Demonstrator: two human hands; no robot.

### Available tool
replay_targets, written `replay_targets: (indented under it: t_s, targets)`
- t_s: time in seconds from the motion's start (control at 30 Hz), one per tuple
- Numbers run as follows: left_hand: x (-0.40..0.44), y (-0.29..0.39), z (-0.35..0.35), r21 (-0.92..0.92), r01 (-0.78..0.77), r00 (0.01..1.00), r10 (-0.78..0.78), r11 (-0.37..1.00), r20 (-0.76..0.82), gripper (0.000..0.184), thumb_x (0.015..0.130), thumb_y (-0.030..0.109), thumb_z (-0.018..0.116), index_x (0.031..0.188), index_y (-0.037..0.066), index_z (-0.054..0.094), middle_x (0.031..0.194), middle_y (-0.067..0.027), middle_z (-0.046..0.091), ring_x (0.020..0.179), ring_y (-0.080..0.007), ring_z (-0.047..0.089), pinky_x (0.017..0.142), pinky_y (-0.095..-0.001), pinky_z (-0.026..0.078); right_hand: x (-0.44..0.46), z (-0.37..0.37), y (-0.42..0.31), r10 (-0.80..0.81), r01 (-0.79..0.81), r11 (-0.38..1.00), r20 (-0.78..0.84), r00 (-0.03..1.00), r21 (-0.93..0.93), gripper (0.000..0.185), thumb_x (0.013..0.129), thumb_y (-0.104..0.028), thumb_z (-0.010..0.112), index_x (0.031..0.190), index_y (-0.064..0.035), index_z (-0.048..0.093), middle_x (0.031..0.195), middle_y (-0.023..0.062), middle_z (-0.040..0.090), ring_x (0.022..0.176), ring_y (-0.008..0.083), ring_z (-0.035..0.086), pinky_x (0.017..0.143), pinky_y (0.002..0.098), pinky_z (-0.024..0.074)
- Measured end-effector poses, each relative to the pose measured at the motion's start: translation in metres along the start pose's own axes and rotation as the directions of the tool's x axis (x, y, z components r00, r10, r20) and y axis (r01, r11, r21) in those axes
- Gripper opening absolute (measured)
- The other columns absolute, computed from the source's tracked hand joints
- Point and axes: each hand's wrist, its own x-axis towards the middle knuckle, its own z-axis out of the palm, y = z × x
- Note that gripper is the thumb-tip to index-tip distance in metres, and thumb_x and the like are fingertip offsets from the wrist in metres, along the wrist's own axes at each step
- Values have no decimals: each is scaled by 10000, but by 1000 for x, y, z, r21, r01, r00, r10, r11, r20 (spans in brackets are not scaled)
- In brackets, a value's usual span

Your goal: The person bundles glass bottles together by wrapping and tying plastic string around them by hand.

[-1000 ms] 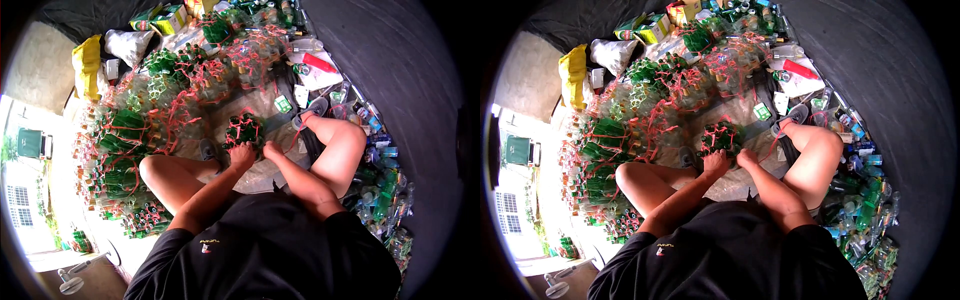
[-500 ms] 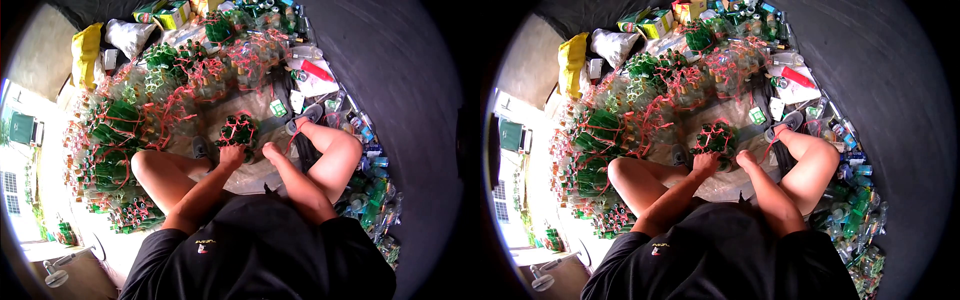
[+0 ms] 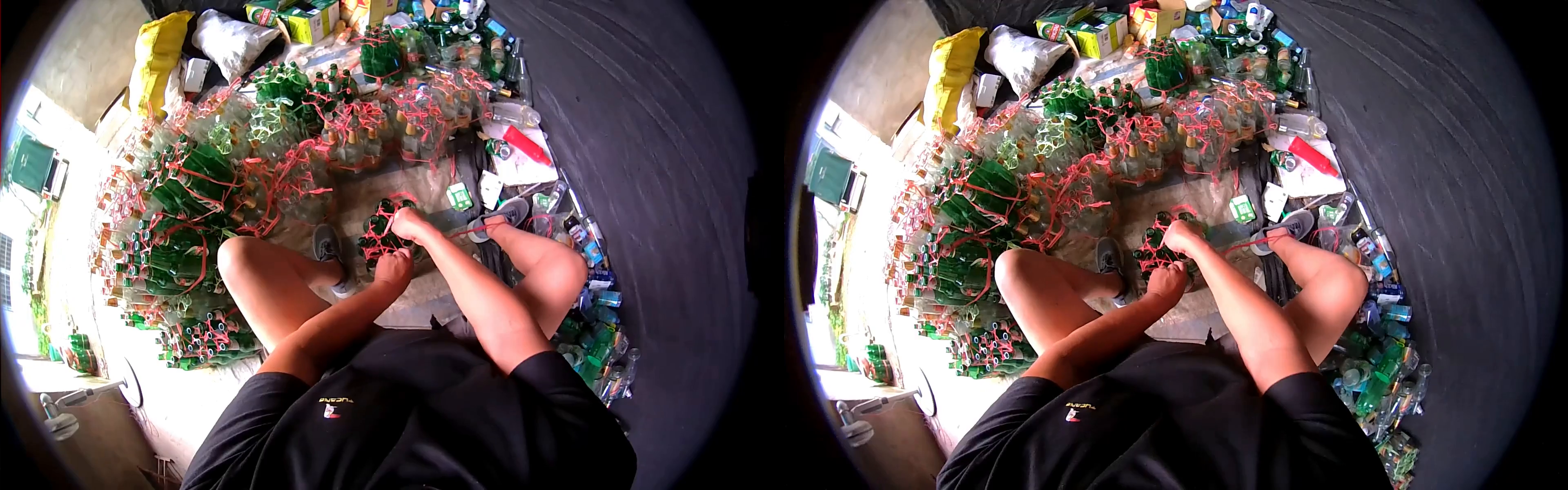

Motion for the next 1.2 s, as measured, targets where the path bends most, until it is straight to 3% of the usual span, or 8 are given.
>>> replay_targets:
  t_s: [0.2,0.33,0.43,0.57,0.7,0.87,0.97,1.2]
  targets:
    - [7,-12,-27,-239,104,982,-62,965,177,179,900,159,486,976,15,560,734,-124,661,648,-245,681,504,-379,513,-24,-1,34,-189,129,971,-317,929,-203,201,845,-223,578,873,-39,653,902,207,673,902,389,647,761,474,511]
    - [8,-32,-29,-378,229,956,-135,897,260,171,883,192,518,976,56,561,787,-153,664,725,-334,674,598,-445,534,-44,7,50,-128,144,990,-496,859,-6,202,818,-270,646,851,-71,653,882,171,677,870,366,649,735,474,503]
    - [9,-49,-65,-598,276,953,-135,752,270,237,749,244,623,901,62,616,912,-193,658,865,-382,645,756,-474,528,-46,15,65,198,-77,958,-444,874,276,269,773,-314,718,794,-54,654,825,163,675,807,333,654,703,444,490]
    - [10,-70,-76,-474,563,818,-375,677,436,343,841,326,597,1011,29,631,1015,-198,682,853,-366,683,680,-441,563,-16,27,100,153,40,677,-194,969,735,137,822,-202,717,796,-79,661,696,-38,566,622,97,472,555,286,390]
    - [-14,-68,-34,-749,663,737,-176,-3,653,410,890,341,582,1143,18,590,1020,-218,664,866,-353,690,531,-395,568,-2,43,111,49,119,649,-198,979,751,113,855,-182,678,835,-75,649,724,-34,563,631,88,462,557,281,384]
    - [-6,-76,8,-623,713,700,-358,321,618,334,894,279,537,1172,105,604,1044,-150,651,890,-305,674,620,-396,554,-52,17,90,127,-139,568,80,989,811,57,893,-170,611,894,-120,640,720,-44,527,636,80,435,529,260,347]
    - [4,-112,0,-660,363,913,-110,658,393,328,891,265,516,1184,157,615,983,-145,654,823,-318,662,647,-401,531,-59,36,86,109,-131,632,79,991,764,69,869,-187,608,910,-138,635,699,-42,498,594,101,412,479,304,305]
    - [41,-128,38,-504,368,907,-184,781,378,437,914,449,490,1168,108,591,941,-195,684,862,-367,669,705,-456,524,-65,65,108,120,-118,655,51,991,746,149,860,-176,633,972,-99,696,813,17,623,718,141,505,603,333,387]
